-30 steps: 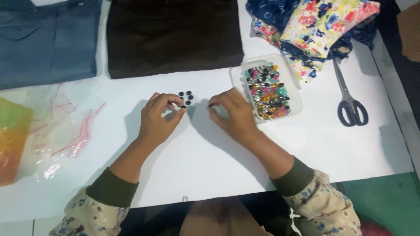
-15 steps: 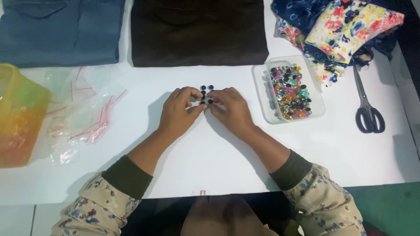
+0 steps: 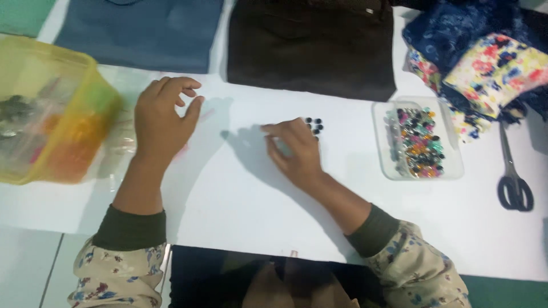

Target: Sorting black buttons from a mixed container and placing them into small plastic bags

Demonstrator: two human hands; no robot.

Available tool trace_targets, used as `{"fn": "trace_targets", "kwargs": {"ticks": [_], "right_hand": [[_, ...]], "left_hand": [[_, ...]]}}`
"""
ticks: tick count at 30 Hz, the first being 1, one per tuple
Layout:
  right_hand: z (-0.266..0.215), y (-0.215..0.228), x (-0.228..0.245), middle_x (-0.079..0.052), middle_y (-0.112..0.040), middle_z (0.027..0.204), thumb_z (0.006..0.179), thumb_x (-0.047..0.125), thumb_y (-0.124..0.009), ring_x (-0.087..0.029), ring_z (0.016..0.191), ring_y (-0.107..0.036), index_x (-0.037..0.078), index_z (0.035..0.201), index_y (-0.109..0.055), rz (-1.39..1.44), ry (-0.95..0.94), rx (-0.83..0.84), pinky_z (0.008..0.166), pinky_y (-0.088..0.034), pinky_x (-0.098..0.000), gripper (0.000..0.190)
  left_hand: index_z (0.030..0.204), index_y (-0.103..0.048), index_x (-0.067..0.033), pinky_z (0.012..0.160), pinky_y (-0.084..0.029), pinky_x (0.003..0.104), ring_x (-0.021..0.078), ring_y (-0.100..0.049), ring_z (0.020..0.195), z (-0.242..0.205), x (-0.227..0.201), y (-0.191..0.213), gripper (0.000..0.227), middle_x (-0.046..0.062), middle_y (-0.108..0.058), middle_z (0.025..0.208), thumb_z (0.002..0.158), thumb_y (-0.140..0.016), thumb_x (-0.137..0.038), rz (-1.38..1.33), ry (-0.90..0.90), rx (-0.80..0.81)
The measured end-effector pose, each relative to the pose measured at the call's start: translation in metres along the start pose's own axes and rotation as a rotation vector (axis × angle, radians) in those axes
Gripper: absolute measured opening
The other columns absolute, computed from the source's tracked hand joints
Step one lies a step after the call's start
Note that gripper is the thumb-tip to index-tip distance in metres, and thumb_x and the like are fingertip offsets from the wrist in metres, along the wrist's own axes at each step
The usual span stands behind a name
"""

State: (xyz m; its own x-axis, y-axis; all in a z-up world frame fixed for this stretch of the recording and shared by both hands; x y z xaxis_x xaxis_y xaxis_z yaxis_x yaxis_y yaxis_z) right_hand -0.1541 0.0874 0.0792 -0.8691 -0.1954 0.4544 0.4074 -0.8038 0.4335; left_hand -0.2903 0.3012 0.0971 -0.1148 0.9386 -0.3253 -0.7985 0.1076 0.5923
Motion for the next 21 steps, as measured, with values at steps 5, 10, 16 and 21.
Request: {"fn": "trace_targets", "kwargs": {"ticks": [5,10,16,21], "right_hand": [[0.007,-0.088,0.017,-0.003,-0.064,0.092,0.087,0.004,-0.074,-0.022,0.084,-0.064,0.015,0.113,-0.073,0.009,0.006,0.106,0.078,-0.057,-0.035,0.028],[0.024,-0.144,0.019,-0.003,-0.056,0.099,0.091,0.008,-0.074,-0.02,0.094,-0.058,0.012,0.117,-0.069,-0.041,0.011,0.247,0.087,-0.053,-0.0331,0.028],[0.032,-0.174,0.021,-0.006,-0.06,0.113,0.089,0.034,-0.08,-0.029,0.105,-0.057,0.015,0.129,-0.066,0.122,0.065,0.334,0.091,-0.053,-0.0447,0.046],[0.028,-0.193,0.009,-0.005,-0.059,0.12,0.091,0.049,-0.07,-0.031,0.117,-0.053,0.025,0.12,-0.072,0.041,-0.004,0.566,0.093,-0.05,-0.0438,0.037]], "left_hand": [[0.106,-0.075,-0.0153,0.073,-0.052,0.036,0.023,-0.065,0.074,-0.014,0.051,0.03,0.032,0.001,-0.071,0.09,0.078,-0.086,-0.003,0.035,0.062,0.081],[0.112,-0.074,-0.0057,0.095,-0.049,0.054,0.0491,-0.064,0.104,-0.012,0.026,0.047,0.049,0.021,-0.072,0.114,0.064,-0.084,-0.01,-0.152,0.201,0.46],[0.127,-0.061,-0.0057,0.105,-0.044,0.058,0.0488,-0.057,0.122,-0.033,0.047,0.041,0.076,0.023,-0.058,0.128,0.058,-0.09,-0.019,-0.347,0.365,0.603],[0.114,-0.07,-0.012,0.097,-0.05,0.047,0.0376,-0.062,0.116,-0.045,0.071,0.038,0.065,0.012,-0.059,0.117,0.054,-0.095,-0.014,-0.189,0.448,0.696]]}}
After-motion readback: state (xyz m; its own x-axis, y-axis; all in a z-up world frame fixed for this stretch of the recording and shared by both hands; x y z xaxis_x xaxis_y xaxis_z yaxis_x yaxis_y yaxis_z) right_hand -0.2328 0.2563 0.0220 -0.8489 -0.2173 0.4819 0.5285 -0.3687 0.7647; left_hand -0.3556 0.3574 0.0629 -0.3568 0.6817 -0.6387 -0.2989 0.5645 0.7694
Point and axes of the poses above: each hand's wrist, its own z-axis towards the middle knuckle, its own y-axis out of the back of the hand, x = y × z, the point moved 7 cm from there along z, towards the middle knuckle
